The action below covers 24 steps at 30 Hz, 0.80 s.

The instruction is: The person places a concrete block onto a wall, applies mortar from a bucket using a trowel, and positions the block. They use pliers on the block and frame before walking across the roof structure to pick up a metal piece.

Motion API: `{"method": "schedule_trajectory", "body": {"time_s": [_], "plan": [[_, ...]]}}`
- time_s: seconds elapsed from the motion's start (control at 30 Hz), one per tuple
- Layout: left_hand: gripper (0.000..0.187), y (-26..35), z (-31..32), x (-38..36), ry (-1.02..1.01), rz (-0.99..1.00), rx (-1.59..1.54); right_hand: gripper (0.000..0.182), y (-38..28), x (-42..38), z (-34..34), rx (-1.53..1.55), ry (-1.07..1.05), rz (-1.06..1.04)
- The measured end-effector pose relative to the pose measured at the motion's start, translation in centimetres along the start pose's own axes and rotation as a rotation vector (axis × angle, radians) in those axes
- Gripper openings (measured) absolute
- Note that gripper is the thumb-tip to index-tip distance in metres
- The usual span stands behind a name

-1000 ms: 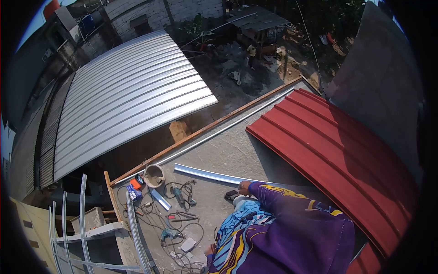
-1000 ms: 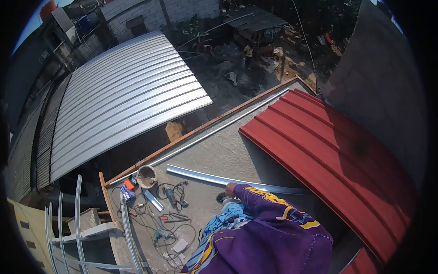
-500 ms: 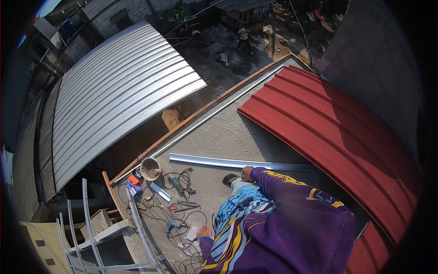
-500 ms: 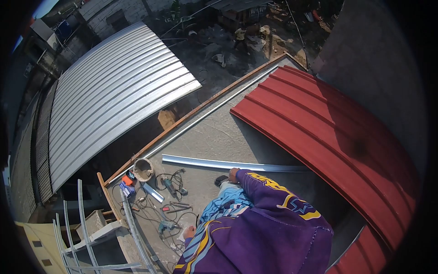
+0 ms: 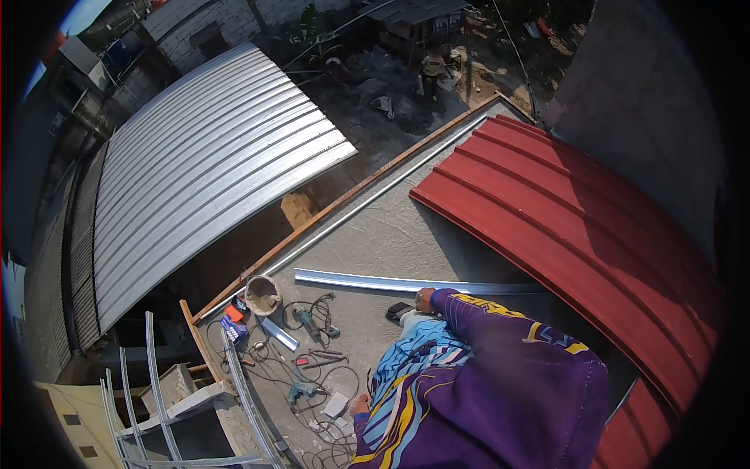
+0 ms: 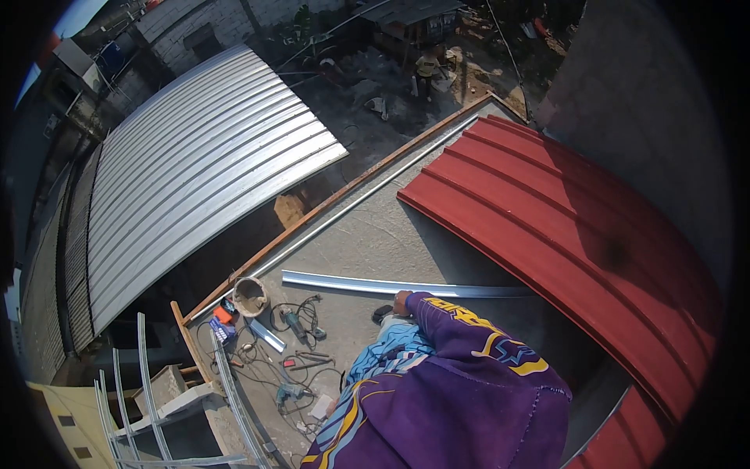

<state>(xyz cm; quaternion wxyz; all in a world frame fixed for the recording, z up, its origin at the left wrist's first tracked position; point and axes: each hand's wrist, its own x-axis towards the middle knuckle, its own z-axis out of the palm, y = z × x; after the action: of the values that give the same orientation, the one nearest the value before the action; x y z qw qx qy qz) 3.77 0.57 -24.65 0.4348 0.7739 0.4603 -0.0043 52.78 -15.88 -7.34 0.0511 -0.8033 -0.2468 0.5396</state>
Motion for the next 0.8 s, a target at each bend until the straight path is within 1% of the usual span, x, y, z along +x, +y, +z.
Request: {"method": "schedule_trajectory", "body": {"time_s": [0.03, 0.1, 0.13, 0.2, 0.23, 0.27, 0.3, 0.33, 0.4, 0.43, 0.5, 0.53, 0.57, 0.6, 0.63, 0.67, 0.7, 0.73, 0.8], "plan": [[0.028, -0.3, 0.3, 0.6, -0.077, -0.172, -0.150, 0.038, -0.2, -0.5, -0.2, -0.002, 0.001, 0.000], [0.026, 2.2, -0.3, 0.8, -0.158, -0.554, -0.423, 0.036, -0.6, -1.4, -0.6, 0.037, 0.029, -0.006], [0.026, 3.8, -0.7, 0.7, -0.158, -0.556, -0.424, 0.036, -0.7, -1.4, -0.7, 0.037, 0.028, -0.007], [0.020, 5.4, -1.1, 0.6, -0.025, -0.705, -0.793, 0.035, -0.9, -1.4, -0.7, 0.018, 0.018, -0.002], [0.020, 7.2, -1.9, 0.3, -0.025, -0.705, -0.792, 0.035, -0.9, -1.5, -0.7, 0.018, 0.017, -0.003], [0.018, 11.7, -3.7, -0.4, -0.048, -0.616, -0.599, 0.035, -0.8, -1.5, -0.7, 0.057, 0.018, -0.003], [0.017, 14.1, -4.7, -0.8, -0.070, -0.523, -0.407, 0.036, -0.8, -1.5, -0.8, 0.096, 0.019, -0.003], [0.017, 12.7, -4.0, -0.5, -0.069, -0.522, -0.407, 0.036, -0.4, -0.9, -0.4, 0.096, 0.020, -0.003], [0.018, 6.5, -1.0, 0.4, 0.007, -0.592, -0.569, 0.036, 0.6, 0.6, 0.5, 0.026, 0.007, -0.097], [0.018, 4.8, -0.4, 0.7, 0.007, -0.593, -0.568, 0.036, 0.5, 0.8, 0.5, 0.027, 0.006, -0.098], [0.019, 3.0, 0.2, 1.0, -0.021, -0.588, -0.715, 0.036, 0.0, 0.8, 0.1, -0.019, 0.040, -0.050], [0.019, 4.9, -1.0, 0.7, -0.051, -0.566, -0.615, 0.036, 0.5, 1.7, 0.6, -0.019, 0.038, -0.050], [0.019, 7.5, -2.4, 0.3, -0.080, -0.543, -0.515, 0.036, 1.4, 3.5, 1.4, -0.125, 0.066, -0.128], [0.019, 12.6, -4.5, -0.4, -0.106, -0.519, -0.414, 0.037, 2.0, 4.7, 2.1, -0.231, 0.093, -0.207], [0.019, 15.1, -4.9, -0.2, -0.106, -0.525, -0.412, 0.037, 2.1, 4.6, 1.9, -0.230, 0.088, -0.207], [0.020, 16.9, -5.2, -0.5, -0.070, -0.509, -0.409, 0.037, 1.3, 2.8, 0.8, -0.112, 0.068, -0.152], [0.020, 17.1, -5.7, -1.9, -0.033, -0.504, -0.399, 0.037, 0.3, 0.8, 0.3, 0.009, 0.036, -0.095], [0.020, 17.3, -4.8, -1.5, 0.043, -0.653, -0.761, 0.037, -0.6, -0.9, -0.4, 0.109, 0.008, -0.066], [0.021, 17.3, -6.3, -1.3, -0.132, -0.437, -0.245, 0.039, -0.5, -0.7, -0.5, 0.221, 0.019, 0.015]]}}
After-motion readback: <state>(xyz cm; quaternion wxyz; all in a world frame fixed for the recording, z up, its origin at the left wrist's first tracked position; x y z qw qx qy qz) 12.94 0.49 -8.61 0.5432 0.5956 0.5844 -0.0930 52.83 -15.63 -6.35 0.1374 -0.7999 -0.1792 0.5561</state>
